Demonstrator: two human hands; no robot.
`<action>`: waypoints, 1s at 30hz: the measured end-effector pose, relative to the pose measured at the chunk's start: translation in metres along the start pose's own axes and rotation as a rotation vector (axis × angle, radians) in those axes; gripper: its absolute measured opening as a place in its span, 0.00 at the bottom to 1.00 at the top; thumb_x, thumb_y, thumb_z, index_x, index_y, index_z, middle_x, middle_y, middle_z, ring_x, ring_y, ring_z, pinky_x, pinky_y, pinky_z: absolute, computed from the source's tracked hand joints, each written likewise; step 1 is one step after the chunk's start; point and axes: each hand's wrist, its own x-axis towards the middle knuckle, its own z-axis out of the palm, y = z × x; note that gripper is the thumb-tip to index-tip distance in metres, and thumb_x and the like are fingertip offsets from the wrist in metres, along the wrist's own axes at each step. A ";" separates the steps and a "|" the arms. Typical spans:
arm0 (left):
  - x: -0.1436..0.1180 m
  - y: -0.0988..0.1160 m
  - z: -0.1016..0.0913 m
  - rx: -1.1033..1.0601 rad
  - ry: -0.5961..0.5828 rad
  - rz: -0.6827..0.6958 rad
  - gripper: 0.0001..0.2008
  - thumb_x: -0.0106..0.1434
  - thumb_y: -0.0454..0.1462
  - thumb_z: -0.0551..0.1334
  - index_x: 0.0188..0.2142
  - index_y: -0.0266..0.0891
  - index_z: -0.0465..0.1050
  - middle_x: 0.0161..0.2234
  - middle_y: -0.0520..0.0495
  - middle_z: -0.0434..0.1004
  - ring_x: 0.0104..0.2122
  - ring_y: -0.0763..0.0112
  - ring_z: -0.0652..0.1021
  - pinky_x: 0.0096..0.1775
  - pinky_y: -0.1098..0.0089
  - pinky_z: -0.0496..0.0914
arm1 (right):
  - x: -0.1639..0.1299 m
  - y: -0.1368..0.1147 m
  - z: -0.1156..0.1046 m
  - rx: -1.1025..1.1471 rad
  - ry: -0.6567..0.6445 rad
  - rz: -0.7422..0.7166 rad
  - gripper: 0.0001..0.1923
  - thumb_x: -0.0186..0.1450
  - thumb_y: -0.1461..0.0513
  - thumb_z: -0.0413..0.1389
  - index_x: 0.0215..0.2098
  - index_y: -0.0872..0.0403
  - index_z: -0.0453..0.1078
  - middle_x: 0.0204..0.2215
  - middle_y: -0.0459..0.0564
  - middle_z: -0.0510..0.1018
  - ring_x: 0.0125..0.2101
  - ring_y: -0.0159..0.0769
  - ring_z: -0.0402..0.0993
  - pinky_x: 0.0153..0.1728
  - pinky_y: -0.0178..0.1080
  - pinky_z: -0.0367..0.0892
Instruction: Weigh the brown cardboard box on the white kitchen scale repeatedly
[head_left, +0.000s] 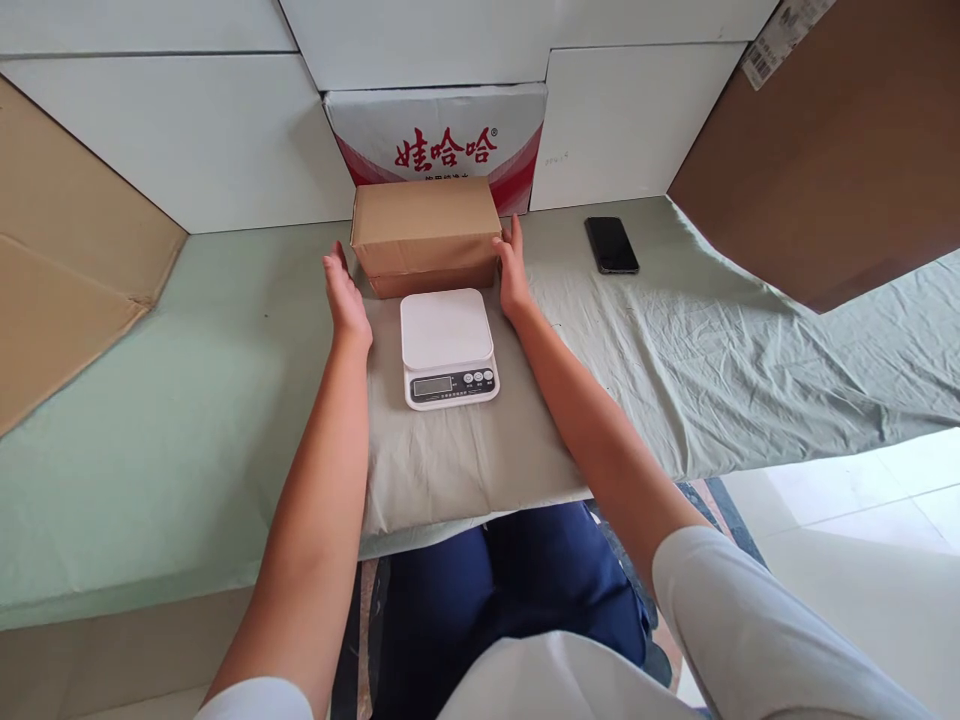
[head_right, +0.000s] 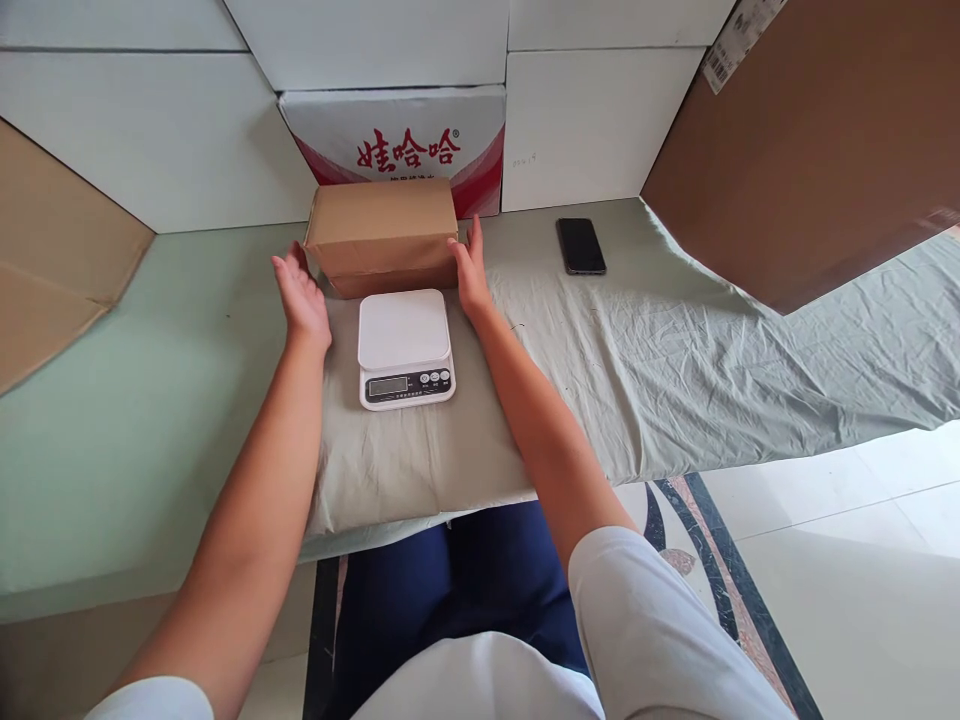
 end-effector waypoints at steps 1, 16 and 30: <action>0.000 0.000 -0.004 -0.001 -0.004 -0.006 0.43 0.70 0.67 0.38 0.73 0.52 0.58 0.80 0.55 0.45 0.79 0.63 0.38 0.78 0.54 0.38 | 0.001 0.001 -0.002 0.006 0.047 0.021 0.54 0.60 0.27 0.44 0.76 0.39 0.39 0.81 0.42 0.40 0.81 0.43 0.27 0.80 0.60 0.35; -0.027 0.028 0.022 0.039 0.024 -0.095 0.39 0.76 0.55 0.32 0.77 0.38 0.48 0.80 0.47 0.44 0.78 0.71 0.48 0.76 0.66 0.47 | 0.002 0.012 -0.008 -0.107 0.052 -0.015 0.55 0.60 0.25 0.40 0.76 0.37 0.35 0.80 0.41 0.42 0.81 0.44 0.31 0.80 0.57 0.39; -0.022 0.016 0.020 0.052 -0.026 -0.006 0.48 0.65 0.71 0.40 0.72 0.48 0.60 0.78 0.47 0.53 0.78 0.65 0.53 0.75 0.64 0.52 | -0.008 -0.008 -0.001 -0.010 0.093 0.036 0.49 0.62 0.31 0.45 0.74 0.41 0.49 0.77 0.44 0.55 0.78 0.41 0.50 0.78 0.52 0.51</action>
